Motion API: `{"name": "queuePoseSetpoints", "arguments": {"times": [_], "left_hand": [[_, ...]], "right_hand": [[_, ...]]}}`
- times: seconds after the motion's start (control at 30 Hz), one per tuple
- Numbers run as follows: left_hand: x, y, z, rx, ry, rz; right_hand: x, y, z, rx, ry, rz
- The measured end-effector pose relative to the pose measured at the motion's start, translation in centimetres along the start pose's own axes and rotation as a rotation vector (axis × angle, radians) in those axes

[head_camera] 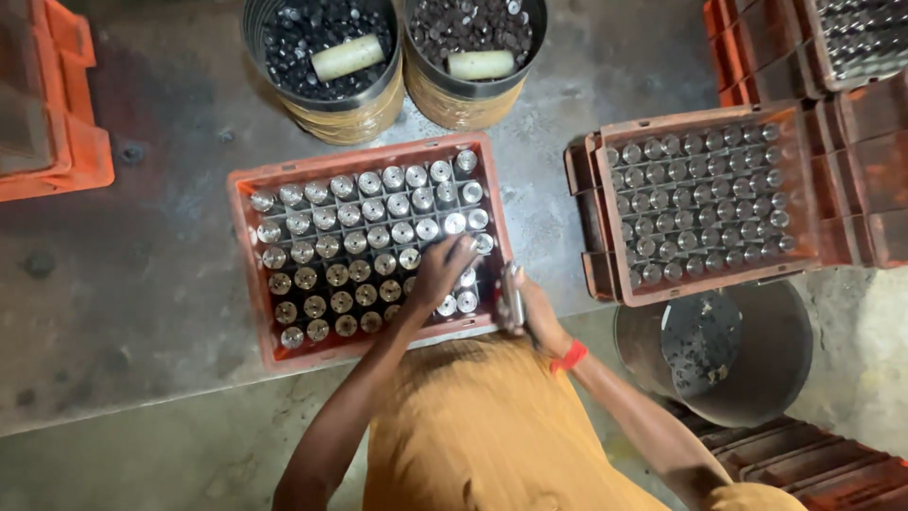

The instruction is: The person cleans small cylindrical metal parts arranged in a red plastic crate using a white cylindrical brush. They repeatedly rub the tops of the parts and occasionally dip the brush into nearby barrels containing dark liquid.

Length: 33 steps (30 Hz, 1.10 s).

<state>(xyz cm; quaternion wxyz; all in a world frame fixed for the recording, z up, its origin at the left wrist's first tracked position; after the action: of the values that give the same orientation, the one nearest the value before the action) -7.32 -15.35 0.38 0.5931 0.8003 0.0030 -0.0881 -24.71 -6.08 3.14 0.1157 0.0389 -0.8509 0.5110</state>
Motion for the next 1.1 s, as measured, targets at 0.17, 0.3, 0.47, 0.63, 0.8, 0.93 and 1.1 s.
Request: {"name": "queuePoseSetpoints", "arguments": {"times": [0.17,0.3,0.47,0.63,0.8,0.93,1.1], "left_hand": [[-0.7,2.6,-2.3,-0.528,-0.103,0.655],[-0.9,3.1,-2.7,-0.467,-0.072,0.498],[-0.1,4.2,0.0,-0.48,0.156,0.519],[-1.5,6.4,2.8,-0.567,0.281,1.04],[-3.7,5.8,5.0,-0.501,0.196,1.289],[-2.8,6.4,4.5,-0.728,0.113,1.185],[2.2,9.0,4.8,-0.561,0.221,0.602]], "right_hand": [[-1.5,-5.0,-4.1,0.726,0.166,-0.609],[-1.4,-7.3,-4.9,0.796,0.198,-0.582],[-0.1,-7.8,-1.6,0.728,0.338,-0.673],[-2.0,-8.0,3.6,0.851,0.401,-0.879],[-4.4,-6.9,6.0,0.794,0.408,-1.019],[-2.8,-7.3,5.7,0.779,0.323,-0.805],[3.5,-7.3,5.8,0.536,0.331,-0.076]]}}
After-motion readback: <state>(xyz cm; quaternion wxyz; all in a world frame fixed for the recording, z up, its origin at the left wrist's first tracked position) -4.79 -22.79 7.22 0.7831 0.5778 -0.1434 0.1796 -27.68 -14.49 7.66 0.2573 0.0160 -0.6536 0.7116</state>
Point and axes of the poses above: each hand's wrist, its own z-axis towards the middle knuckle, its own x-axis out of the back of the hand, y = z × x, the point moved 6 cm from there along z, towards the middle knuckle, and after that the axes turned 12 degrees about y, right-handed, at the moved point
